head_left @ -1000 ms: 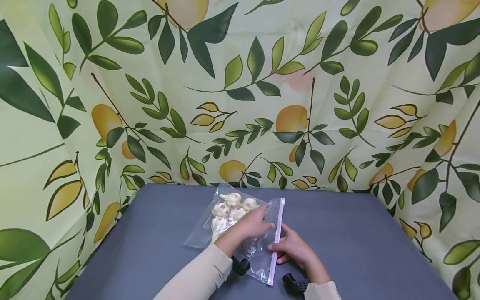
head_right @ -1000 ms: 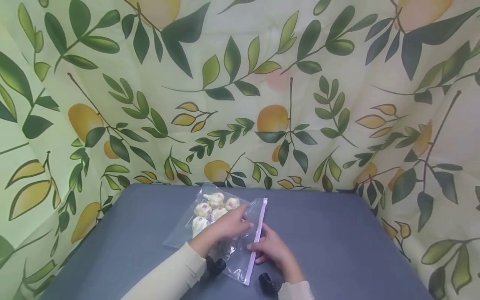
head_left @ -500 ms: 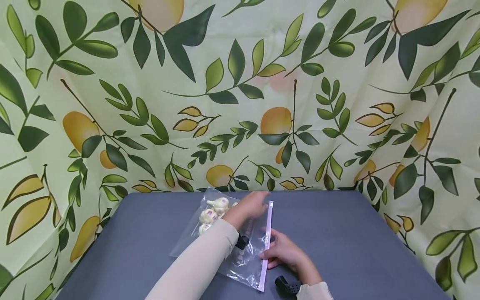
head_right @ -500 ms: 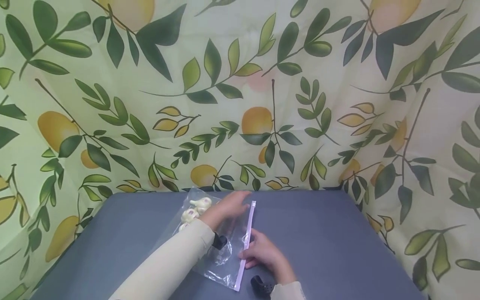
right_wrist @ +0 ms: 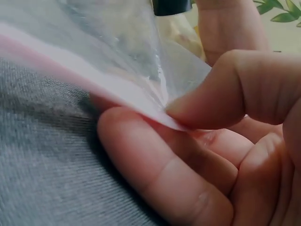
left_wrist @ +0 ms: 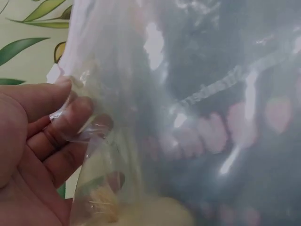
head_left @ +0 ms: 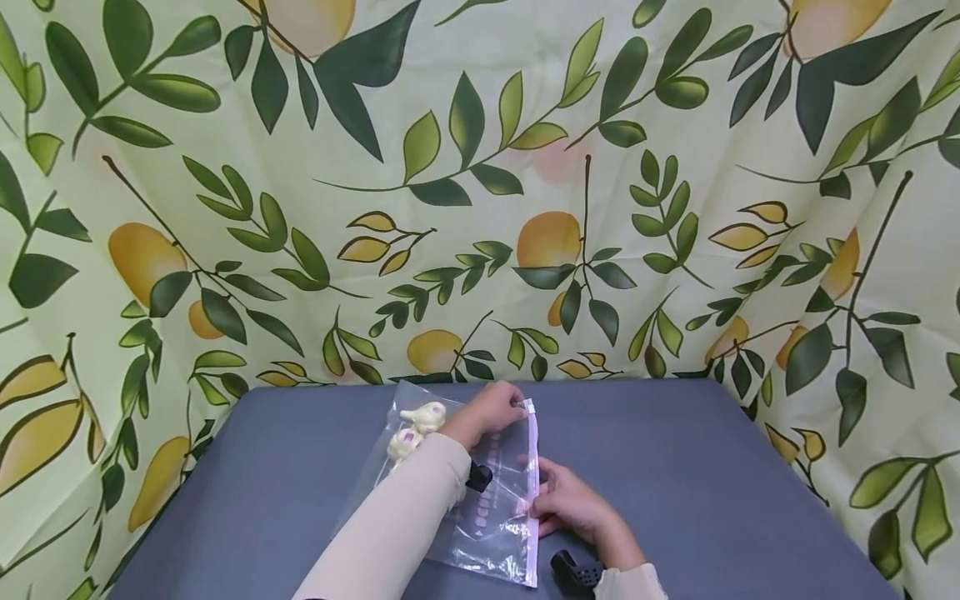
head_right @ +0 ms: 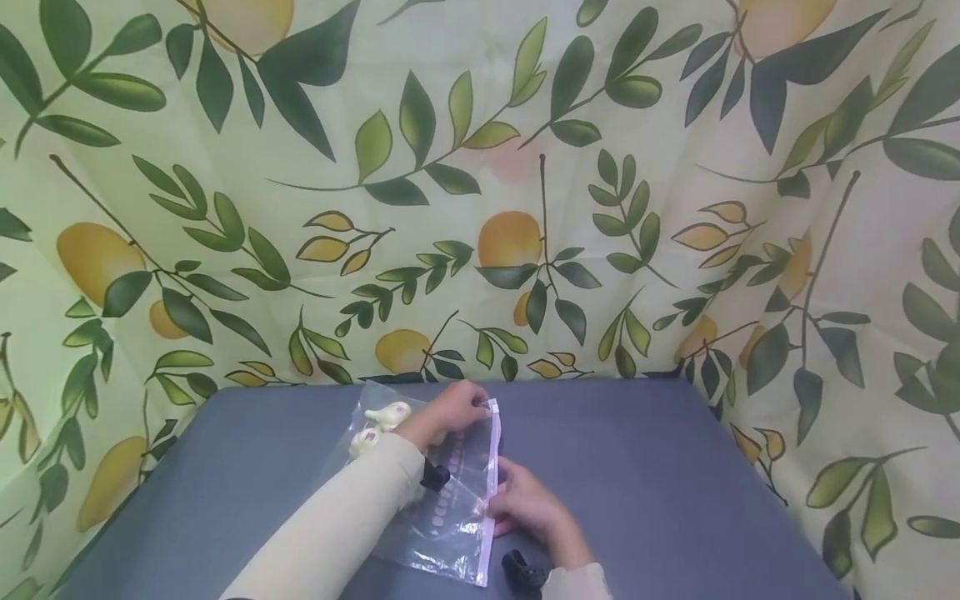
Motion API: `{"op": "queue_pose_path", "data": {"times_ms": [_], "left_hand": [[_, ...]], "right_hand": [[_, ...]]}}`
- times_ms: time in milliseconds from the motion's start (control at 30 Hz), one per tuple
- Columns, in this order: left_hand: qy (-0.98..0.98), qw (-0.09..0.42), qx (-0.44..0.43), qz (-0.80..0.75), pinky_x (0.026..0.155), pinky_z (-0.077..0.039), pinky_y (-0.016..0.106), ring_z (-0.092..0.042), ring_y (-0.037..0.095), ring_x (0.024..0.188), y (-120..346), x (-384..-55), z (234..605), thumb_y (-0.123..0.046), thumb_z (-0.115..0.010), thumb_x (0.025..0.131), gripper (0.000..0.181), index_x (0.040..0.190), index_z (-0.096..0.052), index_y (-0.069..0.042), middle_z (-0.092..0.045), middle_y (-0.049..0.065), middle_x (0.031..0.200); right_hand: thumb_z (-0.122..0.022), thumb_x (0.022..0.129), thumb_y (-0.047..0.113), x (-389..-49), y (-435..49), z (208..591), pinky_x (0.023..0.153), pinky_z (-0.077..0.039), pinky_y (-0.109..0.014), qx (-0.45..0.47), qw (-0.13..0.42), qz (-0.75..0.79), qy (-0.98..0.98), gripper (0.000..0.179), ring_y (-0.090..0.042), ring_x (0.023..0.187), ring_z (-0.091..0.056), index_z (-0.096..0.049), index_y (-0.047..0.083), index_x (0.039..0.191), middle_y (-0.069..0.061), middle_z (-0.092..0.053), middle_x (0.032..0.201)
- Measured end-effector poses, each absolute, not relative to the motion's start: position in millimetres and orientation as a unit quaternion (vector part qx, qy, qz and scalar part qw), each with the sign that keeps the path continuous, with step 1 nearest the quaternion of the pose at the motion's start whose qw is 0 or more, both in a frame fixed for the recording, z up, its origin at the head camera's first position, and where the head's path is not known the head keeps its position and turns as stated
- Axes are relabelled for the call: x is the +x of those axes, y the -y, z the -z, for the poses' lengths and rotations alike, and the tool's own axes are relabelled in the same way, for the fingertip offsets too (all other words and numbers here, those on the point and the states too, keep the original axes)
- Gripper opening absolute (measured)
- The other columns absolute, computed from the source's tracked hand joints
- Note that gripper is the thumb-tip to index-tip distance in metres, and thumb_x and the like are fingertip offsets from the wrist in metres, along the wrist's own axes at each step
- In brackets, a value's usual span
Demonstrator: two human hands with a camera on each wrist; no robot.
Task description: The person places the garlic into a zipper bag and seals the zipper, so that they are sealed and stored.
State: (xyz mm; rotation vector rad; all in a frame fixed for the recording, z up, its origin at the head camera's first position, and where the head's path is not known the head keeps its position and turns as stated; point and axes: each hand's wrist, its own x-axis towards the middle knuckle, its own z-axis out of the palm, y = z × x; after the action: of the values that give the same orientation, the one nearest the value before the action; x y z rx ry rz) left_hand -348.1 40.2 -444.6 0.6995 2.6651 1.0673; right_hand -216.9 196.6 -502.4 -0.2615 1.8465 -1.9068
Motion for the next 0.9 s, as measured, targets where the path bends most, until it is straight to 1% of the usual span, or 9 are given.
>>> {"op": "queue_pose_path", "data": {"times_ms": [100,200,333,400,467,600,767,833,900], "left_hand": [[-0.901,0.088,0.223,-0.361,0.061,-0.048,0.027,-0.055,0.014,0.069,-34.4,-350.3,442.6,-0.011,-0.070,0.088,0.007,0.084,-0.070,-0.006,-0.064,0.002,0.078],[-0.904,0.067,0.225,-0.356,0.062,-0.048,0.027,-0.055,0.014,0.070,-29.7,-351.6,443.3,-0.013,-0.068,0.089,0.008,0.084,-0.070,-0.008,-0.063,0.001,0.078],[-0.904,0.047,0.233,-0.355,0.063,-0.046,0.024,-0.053,0.011,0.070,-27.3,-348.9,448.8,-0.017,-0.066,0.092,0.010,0.085,-0.069,-0.011,-0.060,-0.002,0.077],[-0.901,0.044,0.237,-0.361,0.063,-0.046,0.024,-0.052,0.010,0.069,-27.8,-345.9,451.3,-0.018,-0.065,0.093,0.011,0.085,-0.069,-0.011,-0.059,-0.003,0.076],[-0.896,0.040,0.242,-0.369,0.062,-0.045,0.024,-0.052,0.009,0.068,-28.3,-343.5,451.2,-0.018,-0.064,0.093,0.011,0.086,-0.069,-0.011,-0.058,-0.004,0.074],[-0.887,0.046,0.248,-0.386,0.063,-0.045,0.024,-0.053,0.010,0.068,-29.5,-340.3,449.9,-0.020,-0.061,0.096,0.014,0.091,-0.071,-0.011,-0.058,-0.004,0.074],[-0.885,0.057,0.246,-0.390,0.065,-0.046,0.024,-0.054,0.010,0.070,-28.4,-340.4,451.9,-0.021,-0.059,0.098,0.016,0.095,-0.072,-0.011,-0.059,-0.003,0.075],[-0.884,0.059,0.248,-0.391,0.067,-0.046,0.024,-0.054,0.009,0.072,-27.1,-340.4,453.3,-0.022,-0.059,0.098,0.017,0.095,-0.072,-0.012,-0.061,-0.004,0.078],[-0.882,0.056,0.253,-0.394,0.069,-0.046,0.024,-0.054,0.009,0.074,-25.4,-340.6,454.8,-0.022,-0.060,0.098,0.017,0.094,-0.073,-0.012,-0.063,-0.004,0.081]], "right_hand": [[-0.060,0.076,-0.006,-218.3,-198.1,500.4,0.051,-0.055,-0.027,-0.093,0.237,0.691,-0.677,0.086,-0.013,0.063,-0.064,-0.020,0.000,0.151,-0.009,-0.069,0.083],[-0.062,0.078,-0.004,-220.3,-202.0,499.7,0.052,-0.055,-0.028,-0.083,0.231,0.685,-0.686,0.081,-0.013,0.063,-0.064,-0.024,-0.001,0.149,-0.008,-0.070,0.084],[-0.056,0.079,-0.002,-222.8,-210.6,501.4,0.054,-0.057,-0.030,-0.043,0.202,0.682,-0.702,0.072,-0.014,0.063,-0.066,-0.029,-0.002,0.146,-0.007,-0.070,0.083],[-0.054,0.083,0.001,-224.5,-213.3,503.1,0.057,-0.058,-0.032,-0.017,0.183,0.688,-0.702,0.066,-0.016,0.065,-0.067,-0.032,-0.002,0.145,-0.008,-0.071,0.085],[-0.053,0.088,0.004,-228.7,-213.0,503.9,0.060,-0.059,-0.034,0.006,0.158,0.694,-0.702,0.058,-0.017,0.068,-0.069,-0.037,-0.002,0.142,-0.009,-0.072,0.089],[-0.057,0.095,0.018,-240.3,-204.7,505.1,0.060,-0.059,-0.036,0.051,0.081,0.696,-0.712,0.044,-0.018,0.070,-0.069,-0.049,-0.001,0.134,-0.008,-0.071,0.091],[-0.060,0.098,0.035,-260.2,-190.2,501.9,0.056,-0.056,-0.032,0.082,0.015,0.683,-0.725,0.045,-0.016,0.069,-0.067,-0.057,0.005,0.130,-0.007,-0.069,0.090],[-0.058,0.098,0.036,-268.5,-185.2,498.3,0.056,-0.054,-0.031,0.081,-0.006,0.668,-0.740,0.043,-0.015,0.068,-0.065,-0.059,0.007,0.130,-0.008,-0.068,0.089],[-0.059,0.098,0.036,-277.4,-181.1,494.9,0.055,-0.053,-0.030,0.073,-0.036,0.641,-0.763,0.042,-0.015,0.066,-0.064,-0.062,0.005,0.125,-0.008,-0.068,0.087]]}}
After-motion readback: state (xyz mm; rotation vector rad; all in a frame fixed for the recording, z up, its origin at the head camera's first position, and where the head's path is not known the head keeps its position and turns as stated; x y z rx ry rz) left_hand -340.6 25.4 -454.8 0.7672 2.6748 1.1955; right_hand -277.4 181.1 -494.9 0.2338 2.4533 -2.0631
